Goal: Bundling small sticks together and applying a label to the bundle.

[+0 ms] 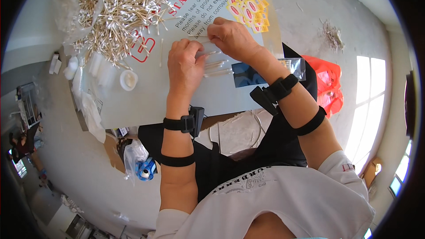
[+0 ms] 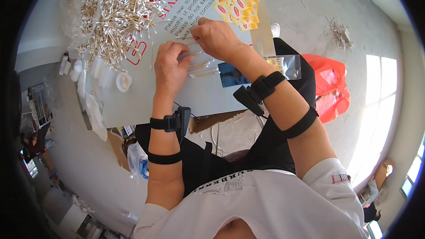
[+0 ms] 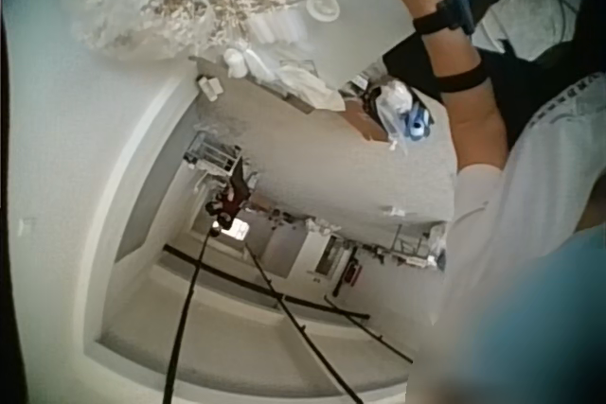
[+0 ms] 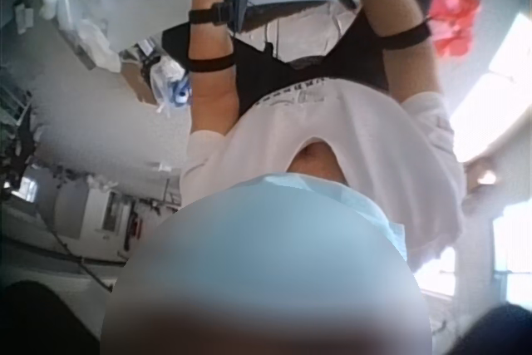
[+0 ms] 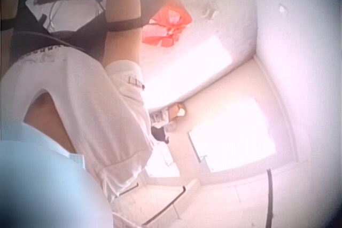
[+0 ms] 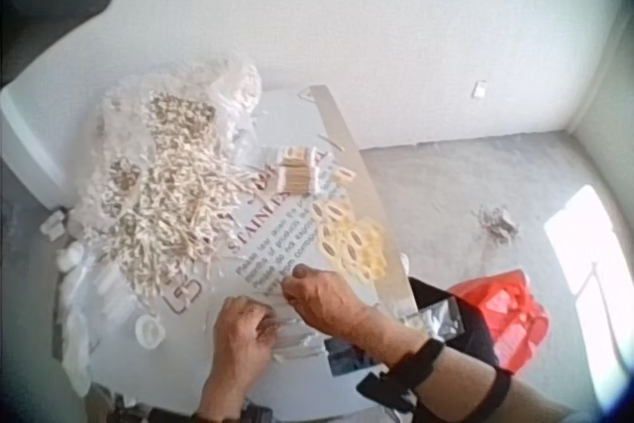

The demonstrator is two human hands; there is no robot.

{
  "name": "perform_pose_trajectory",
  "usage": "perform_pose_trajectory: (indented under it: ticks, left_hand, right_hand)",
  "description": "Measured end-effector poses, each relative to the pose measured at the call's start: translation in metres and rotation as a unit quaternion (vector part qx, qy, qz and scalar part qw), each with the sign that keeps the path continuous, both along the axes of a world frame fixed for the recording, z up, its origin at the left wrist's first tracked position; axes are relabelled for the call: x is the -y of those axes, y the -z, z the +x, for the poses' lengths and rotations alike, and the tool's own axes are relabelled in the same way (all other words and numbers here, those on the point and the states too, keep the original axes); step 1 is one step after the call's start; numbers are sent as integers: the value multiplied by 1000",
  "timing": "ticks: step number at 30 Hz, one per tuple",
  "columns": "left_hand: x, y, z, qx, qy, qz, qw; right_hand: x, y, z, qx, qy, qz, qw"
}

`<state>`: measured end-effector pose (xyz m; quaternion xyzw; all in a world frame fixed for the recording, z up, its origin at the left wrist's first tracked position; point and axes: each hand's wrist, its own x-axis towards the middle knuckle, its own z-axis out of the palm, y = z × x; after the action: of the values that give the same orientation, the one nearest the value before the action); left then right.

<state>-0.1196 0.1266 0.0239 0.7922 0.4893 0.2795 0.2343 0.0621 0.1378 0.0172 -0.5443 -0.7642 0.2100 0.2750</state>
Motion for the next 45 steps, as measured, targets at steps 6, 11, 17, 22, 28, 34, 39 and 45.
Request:
perform_pose_trajectory:
  ticks: [6, 11, 17, 22, 28, 34, 39, 45]
  left_hand:
    - [-15, 0, -6, -12, -63, 60, 996]
    - [-23, -1, -12, -31, -43, 88, 995]
    - [11, 4, -12, 31, -82, 46, 995]
    - [37, 17, -15, 58, -98, 44, 993]
    - [42, 19, -14, 58, -102, 55, 992]
    - [42, 18, -13, 61, -108, 60, 990]
    - [41, 21, -13, 63, -109, 66, 990]
    - [43, 19, -13, 63, -97, 71, 991]
  right_hand:
    - [9, 1, 12, -121, 69, -9, 990]
    - [42, -16, 12, -152, 91, -92, 980]
    - [91, -15, 3, -137, 110, -97, 980]
    - [99, -9, -6, -103, 99, -15, 990]
    - [94, -10, -12, -88, 80, 6, 993]
    - [90, 0, -15, -50, 69, 12, 996]
    - [92, 0, -12, -47, 56, 14, 997]
    - [92, -4, -13, -89, 87, -18, 992]
